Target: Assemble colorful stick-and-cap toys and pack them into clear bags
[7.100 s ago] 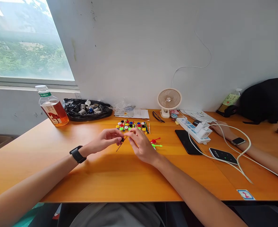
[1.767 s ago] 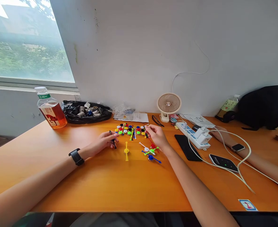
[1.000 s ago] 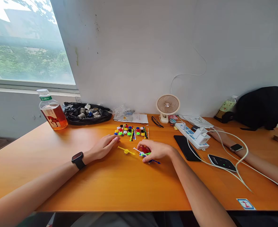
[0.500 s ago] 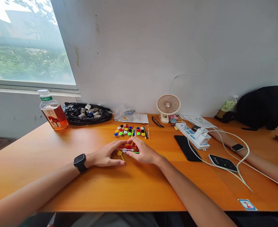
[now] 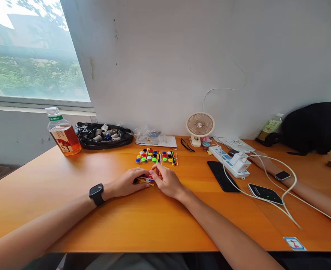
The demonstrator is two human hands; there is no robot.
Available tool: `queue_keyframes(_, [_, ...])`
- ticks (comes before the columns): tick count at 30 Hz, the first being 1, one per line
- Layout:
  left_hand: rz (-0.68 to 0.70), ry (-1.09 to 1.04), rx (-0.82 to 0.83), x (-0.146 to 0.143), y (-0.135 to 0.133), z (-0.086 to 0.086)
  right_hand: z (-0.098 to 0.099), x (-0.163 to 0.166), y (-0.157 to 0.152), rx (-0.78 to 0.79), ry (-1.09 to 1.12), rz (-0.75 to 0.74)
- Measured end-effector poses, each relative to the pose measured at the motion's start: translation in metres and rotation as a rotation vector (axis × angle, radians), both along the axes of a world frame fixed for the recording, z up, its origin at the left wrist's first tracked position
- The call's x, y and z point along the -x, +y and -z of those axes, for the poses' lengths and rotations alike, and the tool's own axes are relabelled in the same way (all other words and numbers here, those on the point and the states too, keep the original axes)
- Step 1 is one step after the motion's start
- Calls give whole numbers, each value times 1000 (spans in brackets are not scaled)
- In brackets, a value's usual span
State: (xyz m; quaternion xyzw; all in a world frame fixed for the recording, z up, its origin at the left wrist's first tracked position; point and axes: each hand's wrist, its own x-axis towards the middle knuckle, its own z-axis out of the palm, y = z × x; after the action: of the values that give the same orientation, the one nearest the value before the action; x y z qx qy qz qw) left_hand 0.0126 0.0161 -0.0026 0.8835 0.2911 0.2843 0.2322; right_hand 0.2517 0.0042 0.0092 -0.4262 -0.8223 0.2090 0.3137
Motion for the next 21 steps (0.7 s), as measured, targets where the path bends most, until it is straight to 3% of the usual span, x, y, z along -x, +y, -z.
queue_keyframes(7, [36, -39, 28, 0, -3, 0, -3, -1, 2, -80, 65, -15])
queue_keyframes(21, [-60, 27, -121, 4, 1, 1, -8, -14, 9, -92, -169, 91])
